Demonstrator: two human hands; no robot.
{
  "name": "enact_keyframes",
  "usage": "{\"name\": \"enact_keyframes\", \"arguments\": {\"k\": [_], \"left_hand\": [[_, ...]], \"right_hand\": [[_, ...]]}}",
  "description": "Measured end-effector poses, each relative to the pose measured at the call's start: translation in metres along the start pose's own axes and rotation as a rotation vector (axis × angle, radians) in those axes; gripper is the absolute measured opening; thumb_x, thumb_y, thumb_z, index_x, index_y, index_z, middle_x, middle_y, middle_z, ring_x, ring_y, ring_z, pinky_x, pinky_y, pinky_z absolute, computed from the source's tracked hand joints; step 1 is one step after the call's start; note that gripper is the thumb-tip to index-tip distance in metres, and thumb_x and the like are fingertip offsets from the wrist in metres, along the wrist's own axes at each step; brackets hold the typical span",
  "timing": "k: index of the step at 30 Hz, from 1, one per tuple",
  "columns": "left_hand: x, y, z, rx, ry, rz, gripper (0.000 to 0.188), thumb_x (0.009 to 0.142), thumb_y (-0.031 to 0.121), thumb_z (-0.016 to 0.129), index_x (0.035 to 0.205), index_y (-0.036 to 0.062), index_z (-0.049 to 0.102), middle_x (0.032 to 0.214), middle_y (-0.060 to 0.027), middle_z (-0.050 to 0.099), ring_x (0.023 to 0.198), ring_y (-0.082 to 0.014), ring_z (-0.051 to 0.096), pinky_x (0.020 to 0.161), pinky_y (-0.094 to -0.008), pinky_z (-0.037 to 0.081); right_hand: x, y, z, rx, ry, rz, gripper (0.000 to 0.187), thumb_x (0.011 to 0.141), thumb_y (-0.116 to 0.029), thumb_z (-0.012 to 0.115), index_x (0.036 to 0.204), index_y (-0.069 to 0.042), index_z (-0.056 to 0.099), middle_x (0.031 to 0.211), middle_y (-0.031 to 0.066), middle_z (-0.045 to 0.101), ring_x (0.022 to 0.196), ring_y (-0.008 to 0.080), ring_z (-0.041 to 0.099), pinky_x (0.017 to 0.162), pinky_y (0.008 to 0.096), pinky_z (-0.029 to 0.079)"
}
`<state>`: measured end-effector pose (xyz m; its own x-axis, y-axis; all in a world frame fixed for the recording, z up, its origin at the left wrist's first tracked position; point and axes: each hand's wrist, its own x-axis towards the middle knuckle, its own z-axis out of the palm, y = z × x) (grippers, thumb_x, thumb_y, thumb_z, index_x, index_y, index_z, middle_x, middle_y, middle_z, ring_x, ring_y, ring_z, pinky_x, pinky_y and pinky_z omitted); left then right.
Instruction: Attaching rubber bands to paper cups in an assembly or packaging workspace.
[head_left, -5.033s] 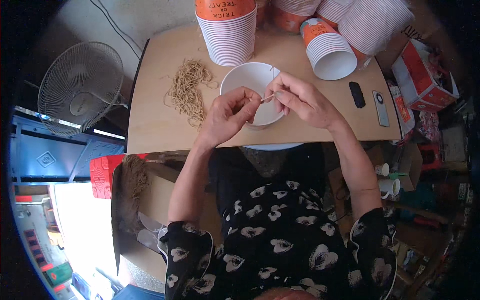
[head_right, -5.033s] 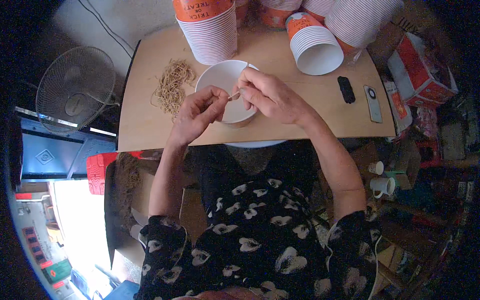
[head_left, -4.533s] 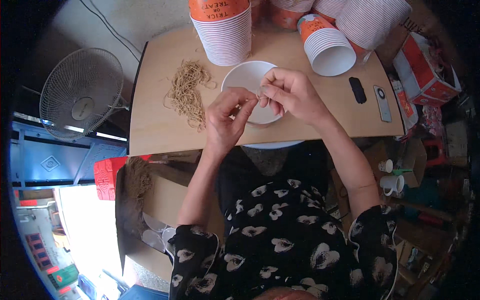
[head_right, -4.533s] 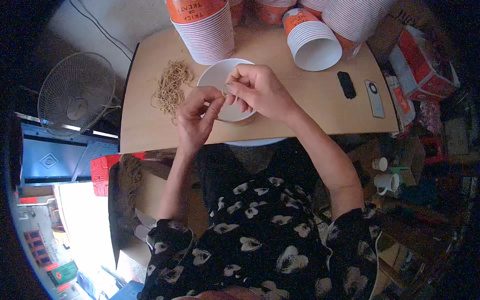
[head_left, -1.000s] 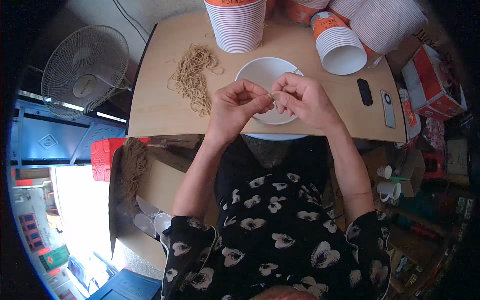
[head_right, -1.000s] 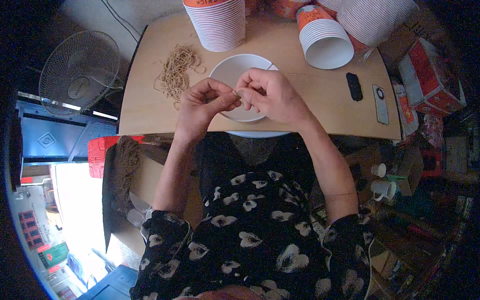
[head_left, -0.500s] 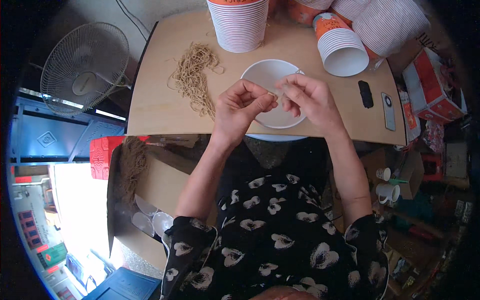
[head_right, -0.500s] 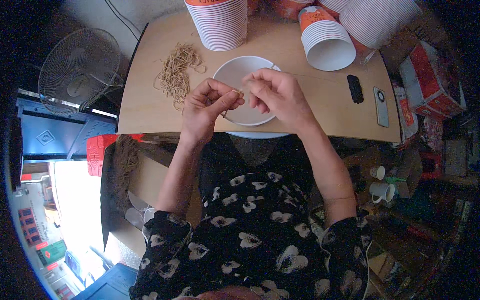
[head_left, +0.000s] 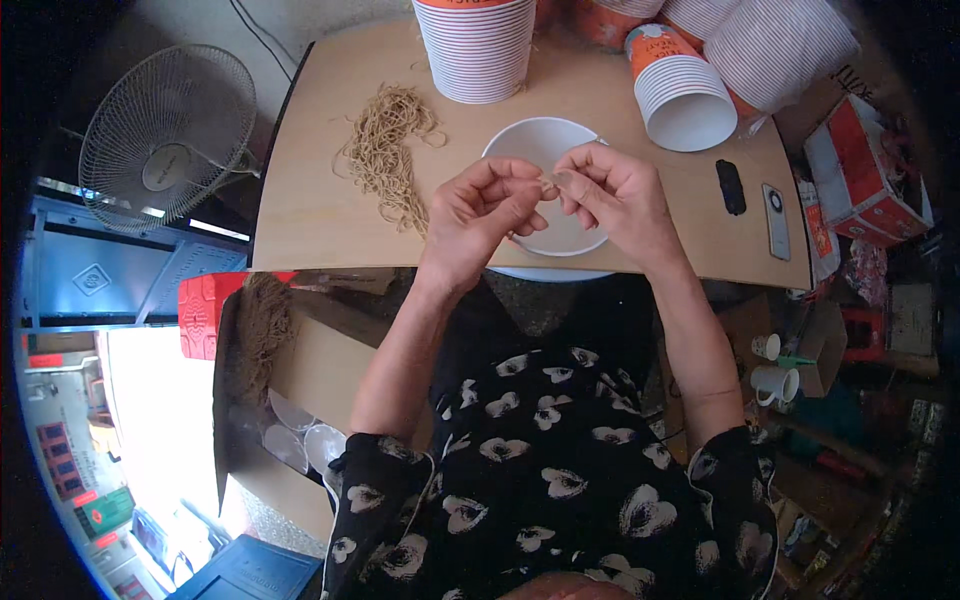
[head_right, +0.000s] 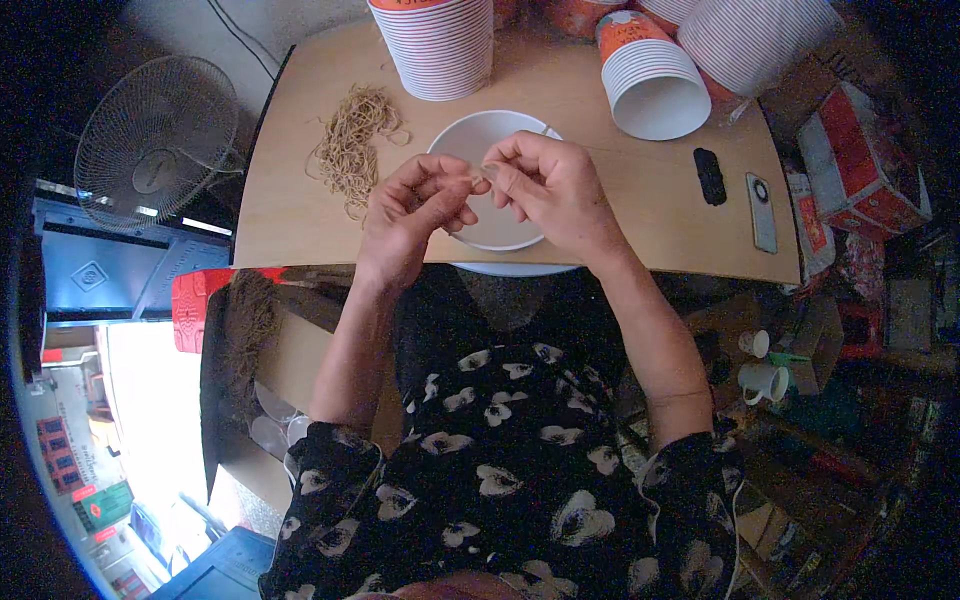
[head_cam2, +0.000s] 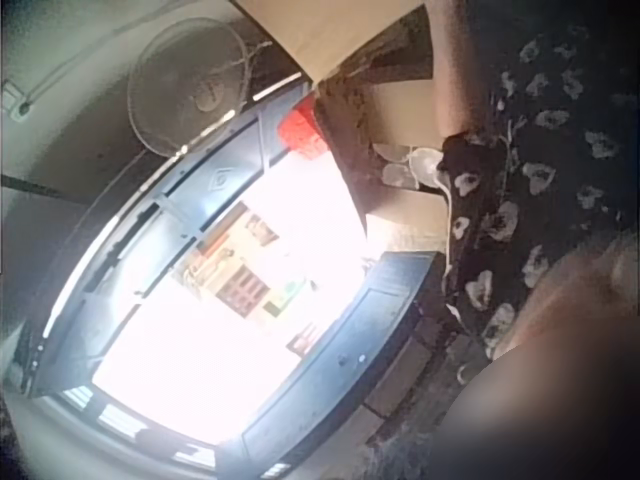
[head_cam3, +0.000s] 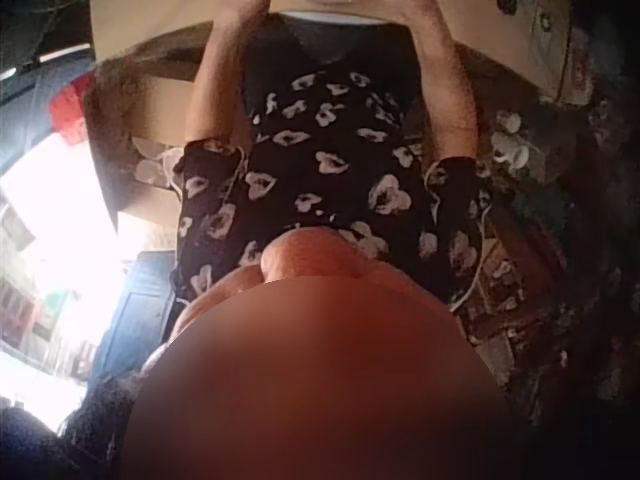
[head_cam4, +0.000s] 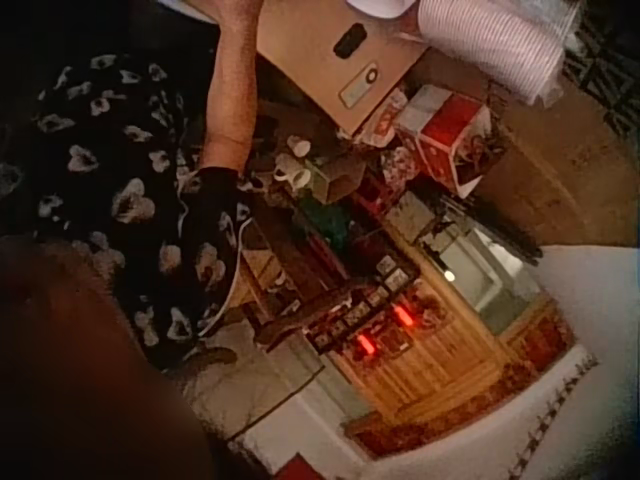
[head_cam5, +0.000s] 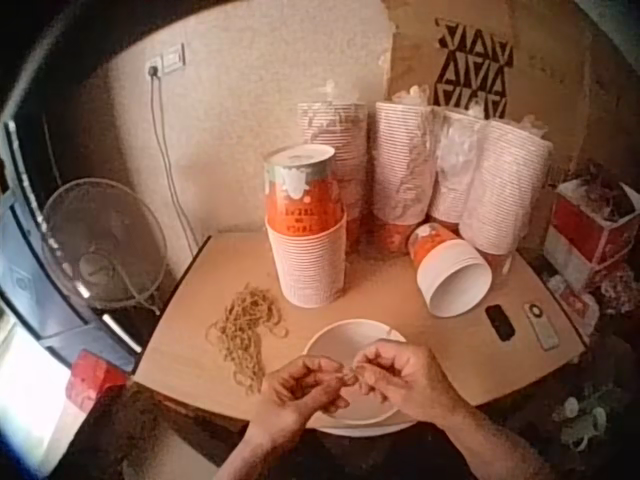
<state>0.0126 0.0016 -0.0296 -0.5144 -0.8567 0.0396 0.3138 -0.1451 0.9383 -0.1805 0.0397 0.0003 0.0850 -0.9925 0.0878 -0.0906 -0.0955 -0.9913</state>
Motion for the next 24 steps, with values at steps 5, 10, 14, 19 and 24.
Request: {"name": "enact_keyframes", "arguments": {"k": [5,10,14,19,24], "left_hand": [[0.000,0.004,0.003,-0.007,0.002,-0.007,0.031,0.093,0.004,0.062,0.123,-0.0022,0.055,0.100,-0.0108,0.073,0.072,-0.0112,0.067,0.064,-0.0223,0.053],[0.001,0.007,0.005,0.033,0.003,-0.034,0.036,0.093,0.001,0.060,0.127,-0.0028,0.051,0.101,-0.0108,0.073,0.068,-0.0104,0.065,0.063,-0.0219,0.052],[-0.001,0.007,0.007,0.043,0.004,0.004,0.039,0.093,0.001,0.060,0.130,-0.0023,0.049,0.101,-0.0106,0.073,0.068,-0.0091,0.064,0.063,-0.0216,0.052],[0.001,0.009,0.007,0.081,0.003,-0.019,0.044,0.093,0.002,0.061,0.134,-0.0021,0.046,0.101,-0.0093,0.073,0.070,-0.0076,0.063,0.064,-0.0213,0.052],[0.005,0.015,0.017,0.380,0.017,0.039,0.023,0.088,0.007,0.071,0.110,-0.0004,0.068,0.091,-0.0045,0.073,0.065,-0.0046,0.059,0.059,-0.0204,0.050]], "right_hand": [[0.001,-0.001,-0.001,-0.030,0.025,-0.045,0.011,0.098,-0.008,0.057,0.098,0.002,0.062,0.076,0.0026,0.063,0.061,0.0040,0.053,0.053,0.0196,0.044],[0.000,0.001,0.000,-0.044,0.069,-0.048,0.013,0.099,-0.012,0.057,0.099,0.000,0.062,0.073,0.0001,0.059,0.060,0.0029,0.049,0.053,0.0181,0.040],[-0.002,0.002,0.003,-0.083,0.112,-0.078,0.012,0.099,-0.011,0.056,0.099,0.000,0.060,0.073,0.0006,0.059,0.060,0.0031,0.049,0.055,0.0183,0.041],[-0.002,0.004,-0.003,-0.048,0.087,-0.068,0.012,0.099,-0.011,0.056,0.101,0.001,0.060,0.074,0.0009,0.059,0.061,0.0038,0.050,0.056,0.0184,0.042],[-0.001,-0.002,-0.009,0.010,0.017,-0.064,0.013,0.098,-0.008,0.057,0.106,0.001,0.059,0.076,0.0014,0.061,0.065,0.0042,0.052,0.059,0.0192,0.044]]}}
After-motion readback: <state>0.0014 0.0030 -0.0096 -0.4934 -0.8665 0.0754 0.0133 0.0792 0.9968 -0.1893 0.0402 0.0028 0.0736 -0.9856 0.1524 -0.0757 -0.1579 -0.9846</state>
